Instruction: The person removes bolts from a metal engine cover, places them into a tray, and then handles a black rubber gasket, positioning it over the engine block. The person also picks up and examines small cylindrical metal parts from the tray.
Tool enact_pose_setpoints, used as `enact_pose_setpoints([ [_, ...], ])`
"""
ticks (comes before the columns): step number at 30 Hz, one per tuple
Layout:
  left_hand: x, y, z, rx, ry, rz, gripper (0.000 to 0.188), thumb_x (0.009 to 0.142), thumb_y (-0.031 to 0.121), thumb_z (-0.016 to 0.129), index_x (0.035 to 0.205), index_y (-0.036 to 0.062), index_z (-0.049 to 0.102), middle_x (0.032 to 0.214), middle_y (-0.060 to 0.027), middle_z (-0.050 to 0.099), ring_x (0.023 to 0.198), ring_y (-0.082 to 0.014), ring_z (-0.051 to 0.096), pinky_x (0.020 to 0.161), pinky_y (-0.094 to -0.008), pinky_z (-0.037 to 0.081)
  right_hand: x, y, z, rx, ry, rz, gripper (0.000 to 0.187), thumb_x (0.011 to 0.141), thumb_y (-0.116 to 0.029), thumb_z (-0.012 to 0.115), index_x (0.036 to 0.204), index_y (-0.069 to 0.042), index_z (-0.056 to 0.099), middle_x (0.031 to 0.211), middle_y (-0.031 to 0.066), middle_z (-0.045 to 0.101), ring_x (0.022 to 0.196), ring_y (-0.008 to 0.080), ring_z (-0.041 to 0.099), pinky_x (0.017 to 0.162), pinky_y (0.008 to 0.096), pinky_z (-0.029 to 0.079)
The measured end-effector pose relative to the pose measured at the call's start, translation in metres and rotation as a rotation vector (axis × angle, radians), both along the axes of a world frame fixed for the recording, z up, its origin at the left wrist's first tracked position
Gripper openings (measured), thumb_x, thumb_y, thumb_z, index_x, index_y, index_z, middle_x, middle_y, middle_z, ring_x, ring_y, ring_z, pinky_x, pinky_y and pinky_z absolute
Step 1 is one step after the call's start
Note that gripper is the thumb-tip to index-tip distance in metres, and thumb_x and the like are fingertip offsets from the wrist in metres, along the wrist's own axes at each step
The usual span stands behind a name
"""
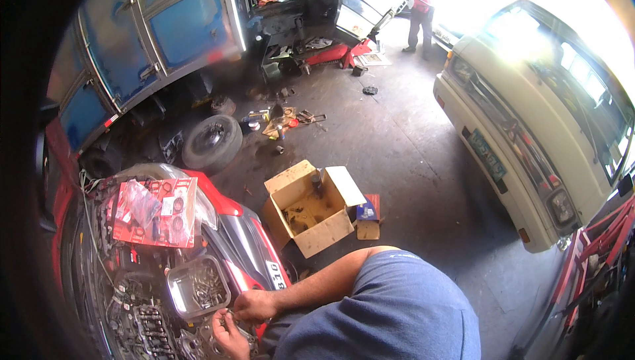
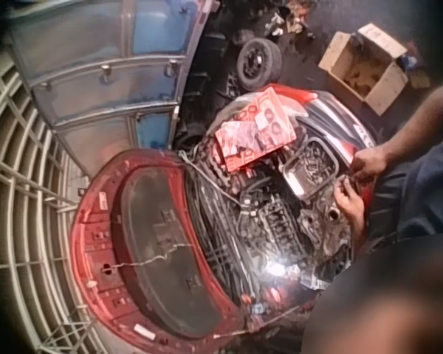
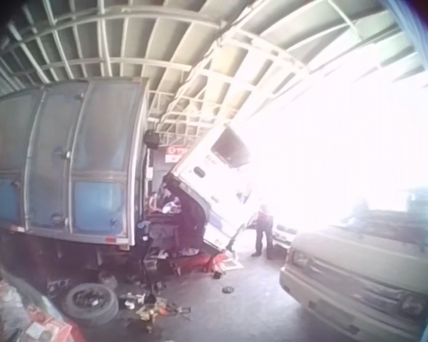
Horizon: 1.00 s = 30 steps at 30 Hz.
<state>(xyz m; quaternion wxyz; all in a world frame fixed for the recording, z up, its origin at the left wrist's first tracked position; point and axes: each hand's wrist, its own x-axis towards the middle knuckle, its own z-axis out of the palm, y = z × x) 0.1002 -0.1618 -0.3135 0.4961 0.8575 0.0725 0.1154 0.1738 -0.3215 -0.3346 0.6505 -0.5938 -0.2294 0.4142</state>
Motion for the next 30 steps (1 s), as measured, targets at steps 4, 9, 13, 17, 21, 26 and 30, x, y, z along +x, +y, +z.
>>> enact_pose_setpoints([
  [4, 0.002, 0.003, 0.001, -0.132, 0.081, -0.063, 0.026, 0.096, 0.02, 0.06, 0.101, -0.005, 0.064, 0.092, -0.0131, 0.067, 0.082, -0.0211, 0.061, 0.078, -0.0328, 0.05, 0.002, -0.003, -0.003, -0.038, -0.074, 0.01, 0.033, 0.1, -0.032, 0.052, 0.106, 0.0, 0.059, 0.074, 0.004, 0.063, 0.063, 0.012, 0.061, 0.057, 0.0287, 0.05],
  [9, 0.002, 0.013, -0.009, -0.268, 0.089, -0.117, 0.024, 0.096, 0.019, 0.06, 0.106, -0.0028, 0.06, 0.095, -0.0089, 0.063, 0.088, -0.0189, 0.058, 0.08, -0.031, 0.048, -0.002, -0.001, -0.006, 0.012, -0.104, 0.027, 0.031, 0.099, -0.03, 0.05, 0.106, -0.001, 0.059, 0.073, 0.0025, 0.06, 0.062, 0.0106, 0.057, 0.056, 0.0279, 0.048],
  [13, 0.003, 0.011, -0.014, -0.309, 0.007, -0.148, 0.02, 0.096, 0.014, 0.06, 0.109, -0.0016, 0.058, 0.099, -0.0081, 0.061, 0.091, -0.0183, 0.057, 0.082, -0.0304, 0.048, -0.003, -0.002, -0.002, 0.075, -0.027, -0.023, 0.031, 0.091, -0.025, 0.051, 0.104, 0.002, 0.06, 0.073, 0.0076, 0.061, 0.063, 0.0169, 0.062, 0.056, 0.0323, 0.05],
  [17, 0.004, 0.006, -0.012, -0.347, -0.038, -0.115, 0.021, 0.096, 0.014, 0.062, 0.109, -0.0021, 0.059, 0.098, -0.0095, 0.063, 0.091, -0.019, 0.058, 0.081, -0.031, 0.049, -0.003, -0.003, 0.002, 0.1, 0.054, -0.029, 0.026, 0.097, -0.025, 0.05, 0.106, -0.002, 0.058, 0.073, 0.0032, 0.058, 0.062, 0.0117, 0.057, 0.054, 0.0272, 0.047],
  [21, 0.0, 0.004, -0.003, -0.119, -0.032, -0.028, 0.022, 0.096, 0.016, 0.062, 0.107, -0.0027, 0.062, 0.096, -0.0116, 0.066, 0.087, -0.0204, 0.06, 0.078, -0.032, 0.051, -0.003, 0.0, 0.002, 0.1, 0.01, -0.006, 0.028, 0.098, -0.028, 0.05, 0.107, -0.002, 0.058, 0.075, 0.0037, 0.06, 0.064, 0.0119, 0.058, 0.055, 0.0274, 0.047],
  [26, -0.003, -0.001, 0.012, -0.064, -0.034, 0.027, 0.026, 0.097, 0.022, 0.06, 0.105, -0.0031, 0.063, 0.091, -0.0131, 0.066, 0.082, -0.022, 0.062, 0.074, -0.0338, 0.052, -0.003, 0.003, 0.004, 0.107, -0.04, 0.026, 0.032, 0.1, -0.029, 0.05, 0.108, 0.0, 0.059, 0.076, 0.0039, 0.061, 0.065, 0.0119, 0.059, 0.056, 0.0283, 0.048],
  [30, -0.003, -0.002, 0.02, 0.038, 0.012, -0.027, 0.031, 0.098, 0.027, 0.059, 0.103, -0.0031, 0.062, 0.089, -0.0134, 0.064, 0.081, -0.0231, 0.06, 0.073, -0.0349, 0.05, -0.005, -0.001, 0.008, 0.07, -0.173, -0.004, 0.033, 0.097, -0.027, 0.048, 0.098, 0.003, 0.062, 0.073, 0.0071, 0.06, 0.065, 0.0164, 0.061, 0.058, 0.0323, 0.049],
])
